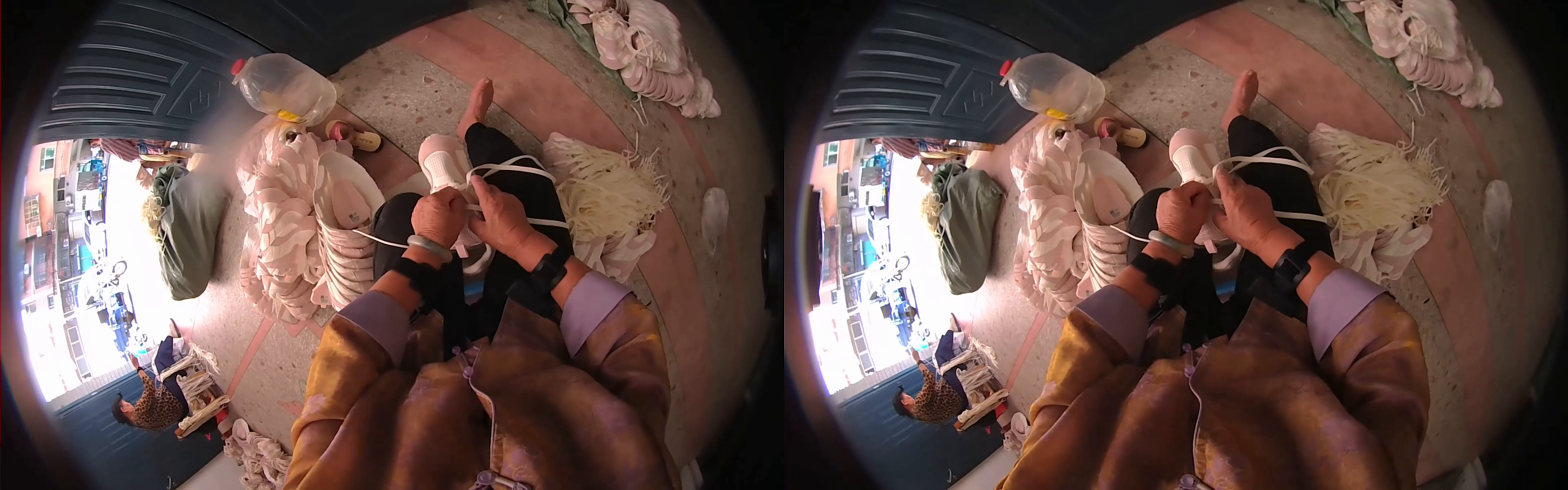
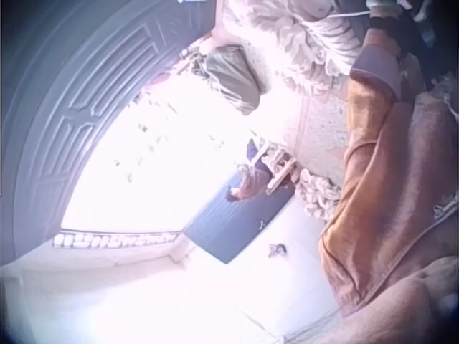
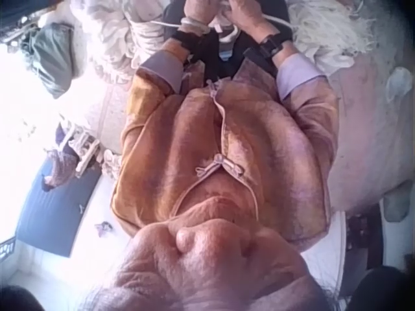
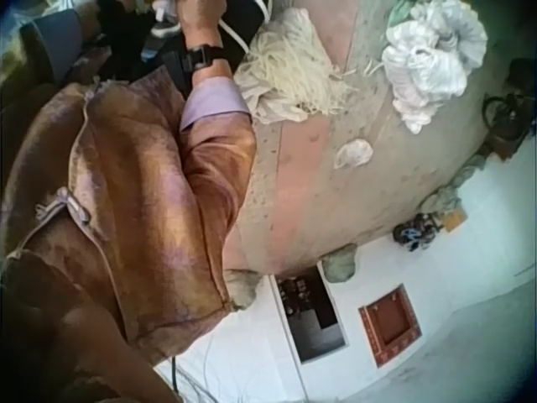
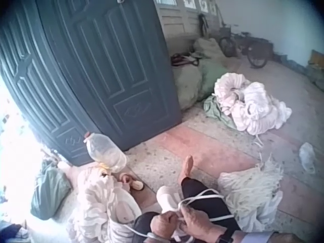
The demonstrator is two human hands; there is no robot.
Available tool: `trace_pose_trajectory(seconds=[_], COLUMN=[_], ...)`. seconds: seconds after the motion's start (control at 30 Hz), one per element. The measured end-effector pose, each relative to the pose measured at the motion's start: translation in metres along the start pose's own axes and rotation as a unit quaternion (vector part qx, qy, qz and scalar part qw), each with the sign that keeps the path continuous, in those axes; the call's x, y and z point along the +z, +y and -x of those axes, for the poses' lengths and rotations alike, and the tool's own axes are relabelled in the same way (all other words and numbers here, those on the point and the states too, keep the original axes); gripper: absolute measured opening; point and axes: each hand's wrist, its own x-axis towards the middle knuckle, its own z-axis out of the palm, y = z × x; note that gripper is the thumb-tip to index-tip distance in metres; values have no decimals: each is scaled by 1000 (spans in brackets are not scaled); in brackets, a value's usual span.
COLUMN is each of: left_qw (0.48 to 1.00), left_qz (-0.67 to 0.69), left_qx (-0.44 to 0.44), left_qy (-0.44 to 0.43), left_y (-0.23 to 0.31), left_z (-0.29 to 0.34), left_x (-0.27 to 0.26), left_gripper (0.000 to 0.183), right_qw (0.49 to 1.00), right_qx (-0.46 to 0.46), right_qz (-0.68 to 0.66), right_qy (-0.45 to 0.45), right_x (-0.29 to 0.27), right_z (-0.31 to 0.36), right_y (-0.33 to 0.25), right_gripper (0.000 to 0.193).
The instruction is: Lacing shoe uppers during the manufacturing process.
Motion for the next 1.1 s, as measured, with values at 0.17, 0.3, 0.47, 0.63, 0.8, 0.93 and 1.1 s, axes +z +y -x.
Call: trace_pose_trajectory(seconds=[0.17, 0.3, 0.47, 0.63, 0.8, 0.93, 1.1], left_qw=[998, 996, 996, 999, 979, 946, 949], left_qz=[51, 70, 74, 43, -170, -216, -275], left_qx=[-22, -49, -55, -10, 24, 194, 23], left_qy=[-26, -14, 13, 9, -113, -144, -152], left_y=[2, 3, 2, 3, 6, -34, -150], left_z=[6, 9, 11, 1, -2, 23, 80], left_x=[-2, 6, 15, 14, -12, -72, -159], left_gripper=[15, 18, 17, 13, 19, 8, 5], right_qw=[999, 999, 999, 999, 997, 998, 998], right_qx=[-25, -12, 5, 8, 50, 31, -2], right_qz=[-9, -20, -30, -17, -15, -25, -6], right_qy=[26, 44, 39, 37, 63, 51, 62], right_x=[4, 7, 10, 10, 10, 10, 16], right_z=[1, 1, 2, -6, 6, 12, 13], right_y=[5, 3, 5, 12, 24, 28, 27], right_gripper=[52, 46, 22, 15, 12, 14, 14])
